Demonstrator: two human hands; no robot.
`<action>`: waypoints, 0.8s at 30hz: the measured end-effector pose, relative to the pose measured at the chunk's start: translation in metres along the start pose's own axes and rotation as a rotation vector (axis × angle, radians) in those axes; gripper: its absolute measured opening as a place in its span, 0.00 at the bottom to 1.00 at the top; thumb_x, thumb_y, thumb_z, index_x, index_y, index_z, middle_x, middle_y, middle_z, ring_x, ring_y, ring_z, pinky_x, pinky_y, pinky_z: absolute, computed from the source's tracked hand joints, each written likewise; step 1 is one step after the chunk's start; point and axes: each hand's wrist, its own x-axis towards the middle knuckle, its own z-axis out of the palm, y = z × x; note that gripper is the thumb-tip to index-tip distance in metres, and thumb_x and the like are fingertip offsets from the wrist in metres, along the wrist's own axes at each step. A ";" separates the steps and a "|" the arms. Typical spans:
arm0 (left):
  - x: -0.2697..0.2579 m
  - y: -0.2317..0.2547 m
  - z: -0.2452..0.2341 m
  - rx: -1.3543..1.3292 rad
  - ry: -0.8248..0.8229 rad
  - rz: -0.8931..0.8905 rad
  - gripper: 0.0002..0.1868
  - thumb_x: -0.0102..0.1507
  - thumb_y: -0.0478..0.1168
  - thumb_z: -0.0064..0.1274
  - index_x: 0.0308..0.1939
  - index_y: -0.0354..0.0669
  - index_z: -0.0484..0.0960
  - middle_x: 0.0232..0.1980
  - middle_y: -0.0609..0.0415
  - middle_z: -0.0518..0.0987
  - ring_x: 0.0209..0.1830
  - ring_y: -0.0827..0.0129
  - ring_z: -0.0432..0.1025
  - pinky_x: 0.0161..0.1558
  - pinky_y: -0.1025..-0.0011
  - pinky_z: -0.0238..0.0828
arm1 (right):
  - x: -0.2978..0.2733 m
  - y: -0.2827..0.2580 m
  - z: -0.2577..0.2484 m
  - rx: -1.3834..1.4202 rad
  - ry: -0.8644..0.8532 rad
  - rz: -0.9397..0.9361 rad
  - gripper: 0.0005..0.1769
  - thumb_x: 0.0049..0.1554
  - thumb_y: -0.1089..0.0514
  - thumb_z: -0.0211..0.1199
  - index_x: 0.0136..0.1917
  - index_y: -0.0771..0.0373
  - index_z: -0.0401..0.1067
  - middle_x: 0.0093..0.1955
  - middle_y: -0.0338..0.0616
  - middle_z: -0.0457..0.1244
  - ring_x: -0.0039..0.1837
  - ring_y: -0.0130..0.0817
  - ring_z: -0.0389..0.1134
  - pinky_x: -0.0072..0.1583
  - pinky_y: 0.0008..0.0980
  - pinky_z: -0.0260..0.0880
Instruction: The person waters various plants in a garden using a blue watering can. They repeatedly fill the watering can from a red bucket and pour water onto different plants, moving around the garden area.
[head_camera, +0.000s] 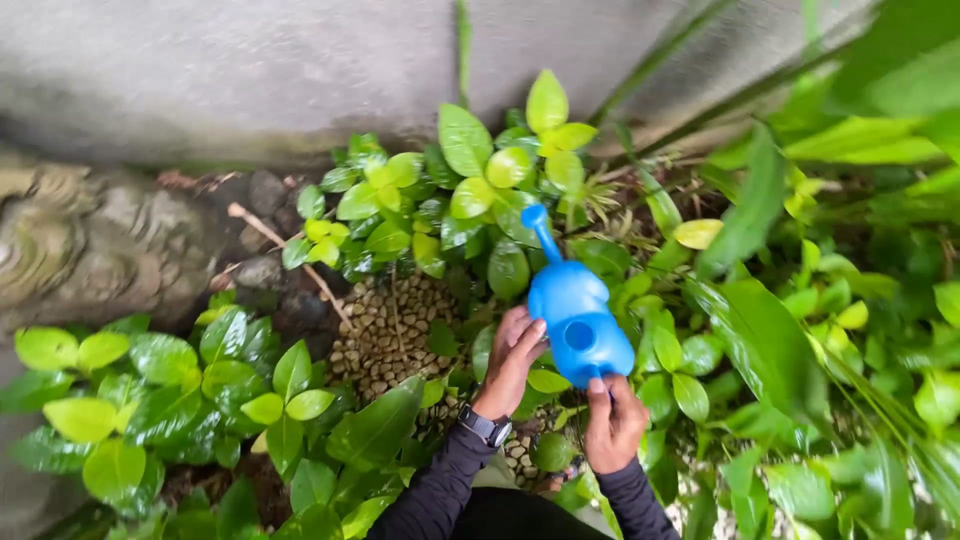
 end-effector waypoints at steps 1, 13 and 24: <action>-0.003 -0.004 0.006 0.011 -0.027 -0.022 0.29 0.64 0.51 0.54 0.65 0.42 0.69 0.68 0.43 0.76 0.65 0.54 0.73 0.63 0.54 0.73 | -0.005 -0.002 -0.012 -0.013 0.029 0.017 0.19 0.67 0.52 0.49 0.34 0.57 0.60 0.26 0.37 0.51 0.29 0.27 0.49 0.36 0.33 0.48; 0.031 0.031 0.077 -0.005 -0.035 -0.461 0.59 0.56 0.73 0.60 0.76 0.36 0.58 0.72 0.29 0.62 0.72 0.37 0.59 0.69 0.36 0.45 | 0.048 -0.019 -0.017 -0.686 -0.280 -0.474 0.10 0.55 0.54 0.60 0.32 0.53 0.68 0.26 0.37 0.60 0.32 0.40 0.69 0.41 0.37 0.68; 0.182 -0.032 0.027 -0.809 -0.371 -0.414 0.34 0.71 0.60 0.56 0.67 0.34 0.74 0.60 0.39 0.81 0.52 0.61 0.81 0.63 0.52 0.71 | 0.170 0.038 0.060 -0.970 -0.354 -0.831 0.08 0.40 0.53 0.62 0.36 0.54 0.72 0.29 0.41 0.65 0.35 0.41 0.70 0.46 0.39 0.64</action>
